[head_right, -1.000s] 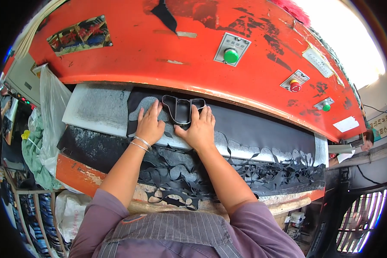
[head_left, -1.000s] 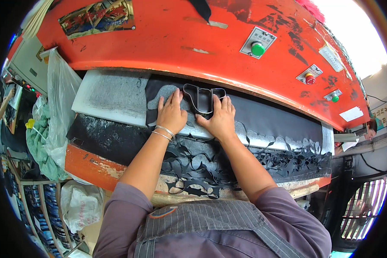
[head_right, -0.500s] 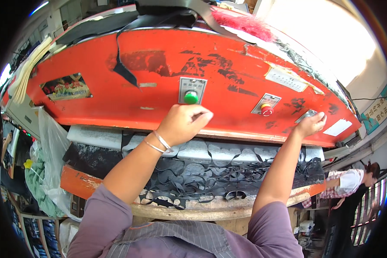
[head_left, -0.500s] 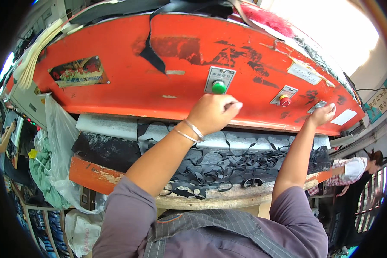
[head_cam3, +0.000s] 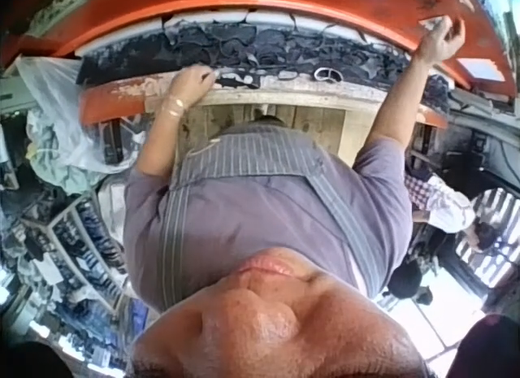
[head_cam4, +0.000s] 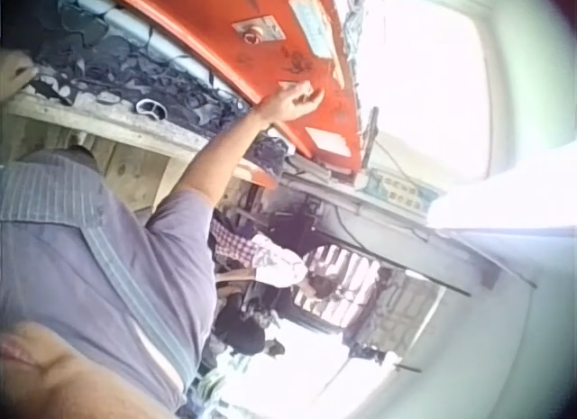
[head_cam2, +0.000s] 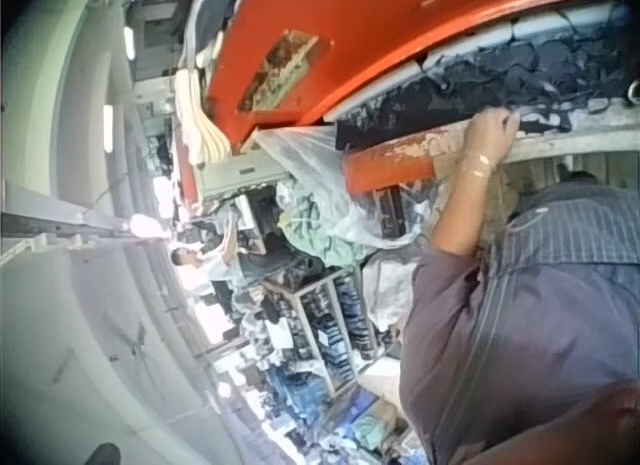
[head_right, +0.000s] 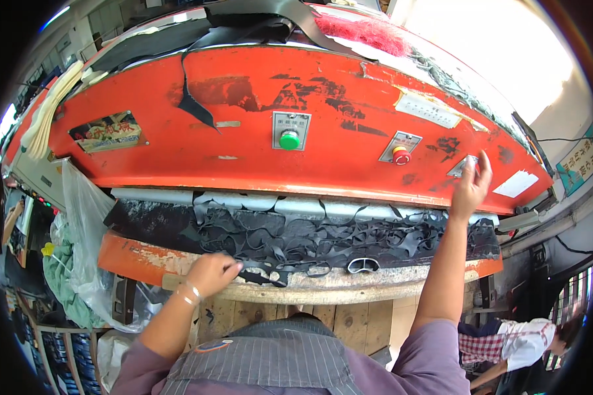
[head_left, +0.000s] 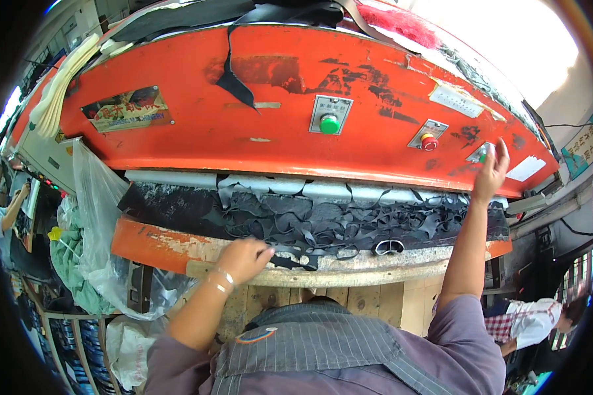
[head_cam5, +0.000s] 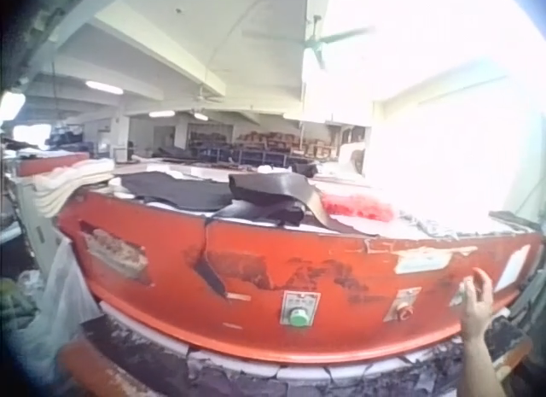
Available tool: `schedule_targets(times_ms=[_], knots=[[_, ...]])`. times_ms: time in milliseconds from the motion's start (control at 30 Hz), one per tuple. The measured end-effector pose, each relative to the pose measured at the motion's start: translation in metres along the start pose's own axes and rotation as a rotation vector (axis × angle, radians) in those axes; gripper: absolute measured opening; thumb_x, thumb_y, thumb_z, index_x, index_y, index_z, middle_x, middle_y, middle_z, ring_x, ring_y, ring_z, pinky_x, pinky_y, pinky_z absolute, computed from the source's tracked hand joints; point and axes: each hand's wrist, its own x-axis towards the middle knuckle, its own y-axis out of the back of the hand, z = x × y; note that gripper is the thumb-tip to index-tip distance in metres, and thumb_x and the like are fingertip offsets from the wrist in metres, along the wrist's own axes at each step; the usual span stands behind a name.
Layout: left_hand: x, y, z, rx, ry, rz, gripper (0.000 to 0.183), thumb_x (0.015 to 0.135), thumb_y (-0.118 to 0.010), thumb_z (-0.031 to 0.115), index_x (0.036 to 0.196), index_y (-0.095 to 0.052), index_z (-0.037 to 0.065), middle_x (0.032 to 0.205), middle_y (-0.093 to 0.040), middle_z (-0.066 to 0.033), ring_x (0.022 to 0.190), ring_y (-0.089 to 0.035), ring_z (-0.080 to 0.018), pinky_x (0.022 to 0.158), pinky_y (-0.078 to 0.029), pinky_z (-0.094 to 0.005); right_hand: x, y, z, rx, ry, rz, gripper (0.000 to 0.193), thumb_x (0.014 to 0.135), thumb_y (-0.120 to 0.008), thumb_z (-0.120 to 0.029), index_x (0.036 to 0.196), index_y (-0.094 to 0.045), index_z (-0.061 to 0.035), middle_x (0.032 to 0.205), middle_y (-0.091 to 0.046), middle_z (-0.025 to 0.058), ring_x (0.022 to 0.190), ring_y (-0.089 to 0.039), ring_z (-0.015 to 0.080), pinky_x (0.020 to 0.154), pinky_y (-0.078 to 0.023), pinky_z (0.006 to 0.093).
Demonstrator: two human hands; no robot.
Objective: Cutting shoe parts from material using metal dies and a hydraulic clicker press.
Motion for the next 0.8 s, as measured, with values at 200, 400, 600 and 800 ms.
schedule_targets(times_ms=[200,400,600,800], knots=[[-0.051,-0.040,0.007,0.030,-0.007,0.351,0.014,0.080,-0.063,0.021,0.075,-0.069,0.009,0.078,-0.062,-0.0091,0.081,-0.058,-0.0298,0.076,-0.045,-0.0411,-0.111,-0.148,-0.130,0.144,0.638,-0.430,0.028,0.078,-0.073,-0.009,0.105,-0.066,-0.0073,0.101,-0.066,0.0091,0.096,-0.062,0.0252,0.085,-0.048,0.0354],[-0.041,-0.031,0.000,0.036,0.045,0.373,0.017,0.079,-0.061,0.023,0.077,-0.070,0.009,0.078,-0.062,-0.0087,0.081,-0.057,-0.0299,0.074,-0.045,-0.0433,-0.137,-0.256,-0.168,0.333,0.940,-0.827,0.017,0.078,-0.066,-0.009,0.094,-0.066,-0.0079,0.090,-0.065,0.0071,0.089,-0.061,0.0269,0.076,-0.048,0.0375],[0.000,0.017,-0.023,-0.138,0.079,-0.131,0.025,0.082,-0.065,0.034,0.077,-0.072,0.010,0.079,-0.066,-0.0079,0.079,-0.062,-0.0278,0.070,-0.050,-0.0392,-0.143,-0.342,-0.070,0.217,1.272,-1.462,0.022,0.082,-0.054,-0.014,0.100,-0.065,-0.0073,0.099,-0.066,0.0085,0.104,-0.060,0.0275,0.090,-0.048,0.0376],[0.075,0.008,-0.073,-0.208,-0.042,0.249,0.012,0.082,-0.066,0.020,0.083,-0.070,0.009,0.081,-0.066,-0.0093,0.079,-0.061,-0.0302,0.071,-0.050,-0.0394,-0.209,-0.395,-0.018,0.094,1.720,-1.647,0.023,0.084,-0.051,-0.020,0.095,-0.067,-0.0084,0.110,-0.065,0.0078,0.121,-0.051,0.0247,0.105,-0.037,0.0396]])
